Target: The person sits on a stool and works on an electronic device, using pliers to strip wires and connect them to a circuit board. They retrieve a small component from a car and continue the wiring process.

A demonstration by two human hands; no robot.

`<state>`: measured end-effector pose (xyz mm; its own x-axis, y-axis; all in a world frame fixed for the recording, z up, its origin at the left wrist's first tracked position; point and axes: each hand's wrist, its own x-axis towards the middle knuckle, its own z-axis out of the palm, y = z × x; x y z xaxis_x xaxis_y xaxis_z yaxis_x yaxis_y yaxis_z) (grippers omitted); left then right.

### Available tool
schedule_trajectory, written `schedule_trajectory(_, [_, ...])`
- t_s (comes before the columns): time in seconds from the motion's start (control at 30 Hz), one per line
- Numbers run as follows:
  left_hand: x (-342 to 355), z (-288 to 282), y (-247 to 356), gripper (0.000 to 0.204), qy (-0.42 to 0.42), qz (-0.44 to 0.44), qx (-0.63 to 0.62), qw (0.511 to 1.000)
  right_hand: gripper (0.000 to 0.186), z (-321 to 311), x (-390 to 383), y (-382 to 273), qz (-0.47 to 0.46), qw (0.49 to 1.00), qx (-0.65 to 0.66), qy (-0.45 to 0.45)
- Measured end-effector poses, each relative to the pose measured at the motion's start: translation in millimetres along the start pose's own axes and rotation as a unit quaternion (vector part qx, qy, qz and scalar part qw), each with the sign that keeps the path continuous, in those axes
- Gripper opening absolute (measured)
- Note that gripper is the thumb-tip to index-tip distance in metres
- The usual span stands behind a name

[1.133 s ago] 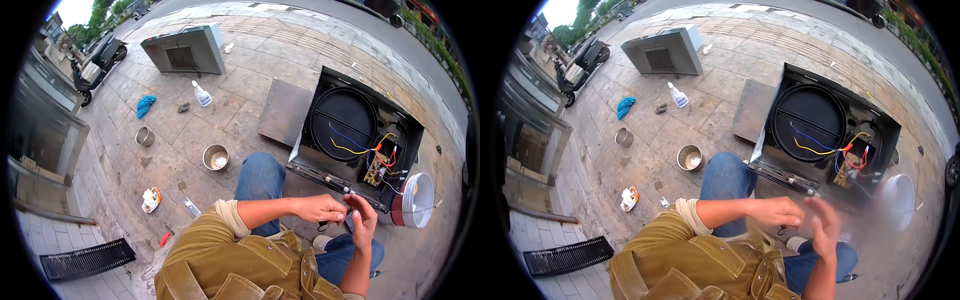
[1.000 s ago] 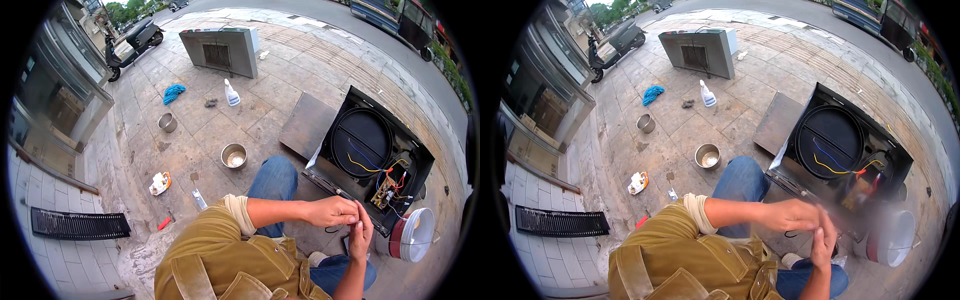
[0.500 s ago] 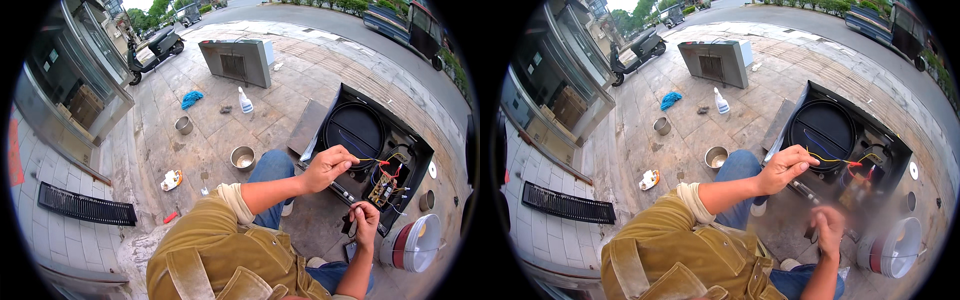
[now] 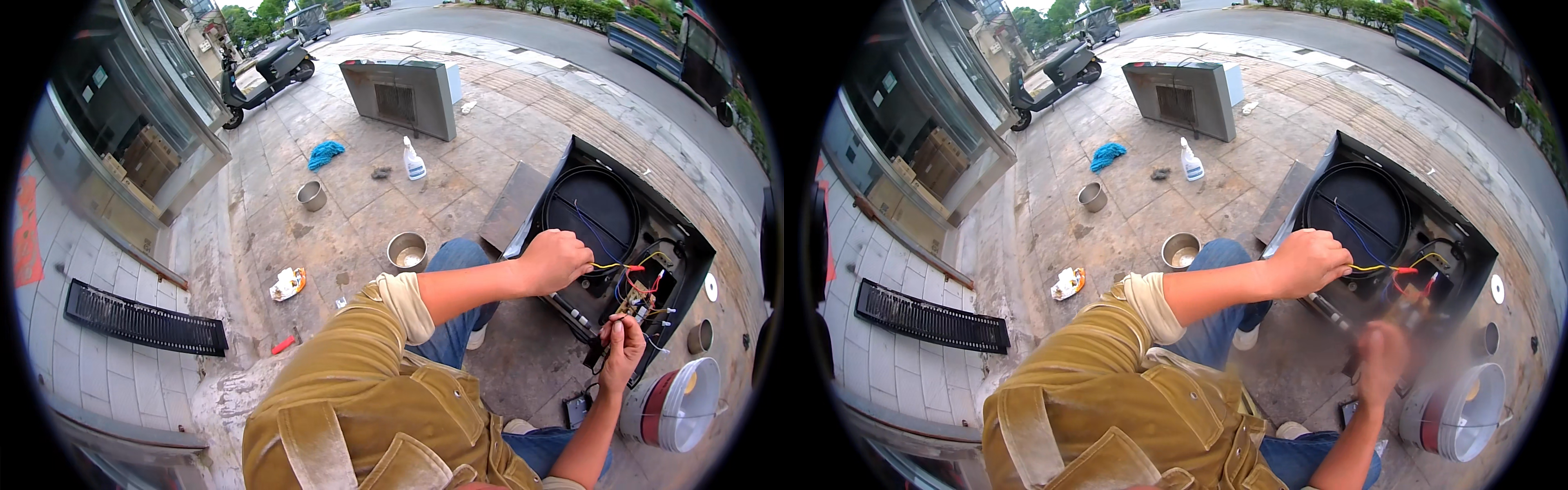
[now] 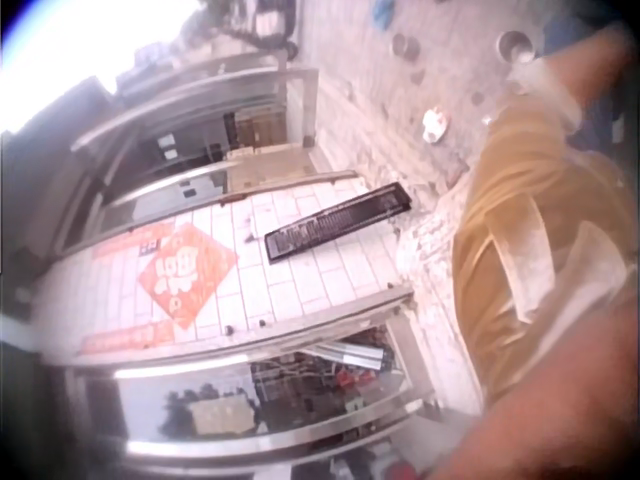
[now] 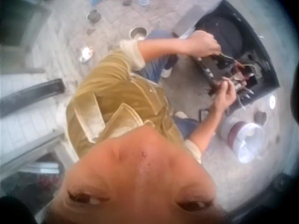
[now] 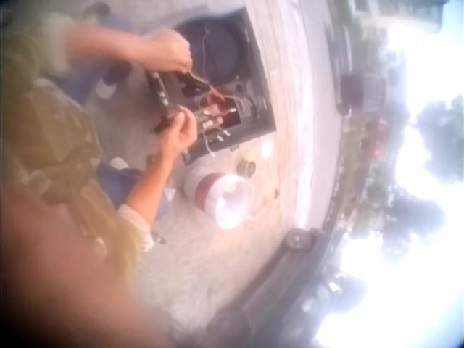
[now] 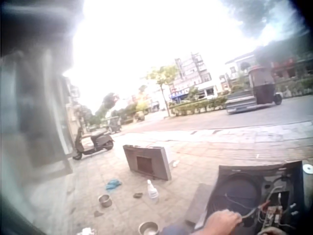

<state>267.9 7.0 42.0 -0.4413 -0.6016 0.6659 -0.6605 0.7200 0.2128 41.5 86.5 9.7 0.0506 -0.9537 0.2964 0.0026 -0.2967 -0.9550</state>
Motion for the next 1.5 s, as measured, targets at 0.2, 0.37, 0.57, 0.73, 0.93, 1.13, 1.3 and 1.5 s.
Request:
schedule_trajectory(0.2, [-15,-30,49,0.017,-0.052,0.124,0.043,0.990,0.011,13,3,-4,-0.193,0.976,-0.099,0.000])
schedule_trajectory(0.37, [-4,-40,62,0.017,-0.075,0.178,0.025,0.981,0.008,27,1,-15,-0.030,0.999,-0.023,-0.014])
schedule_trajectory(0.57, [-1,-50,46,0.012,-0.129,0.109,-0.045,0.985,0.009,19,7,-12,-0.106,0.985,-0.127,-0.044])
schedule_trajectory(0.73, [6,-55,40,0.010,-0.148,0.080,-0.060,0.984,0.010,13,3,-16,-0.064,0.992,-0.107,-0.032])
schedule_trajectory(0.93, [4,-59,34,0.009,-0.114,0.063,-0.070,0.989,0.010,8,4,-18,0.007,0.996,-0.081,-0.027])
schedule_trajectory(1.13, [5,-38,46,0.012,-0.081,0.116,-0.064,0.988,0.011,15,-6,-26,0.036,0.996,-0.086,0.008])
schedule_trajectory(1.3, [7,-21,53,0.013,-0.046,0.162,-0.079,0.982,0.014,22,-11,-29,0.086,0.994,0.062,0.004])
schedule_trajectory(1.5, [10,-15,56,0.013,-0.031,0.202,-0.067,0.977,0.015,15,-11,-26,0.068,0.995,0.062,-0.029])
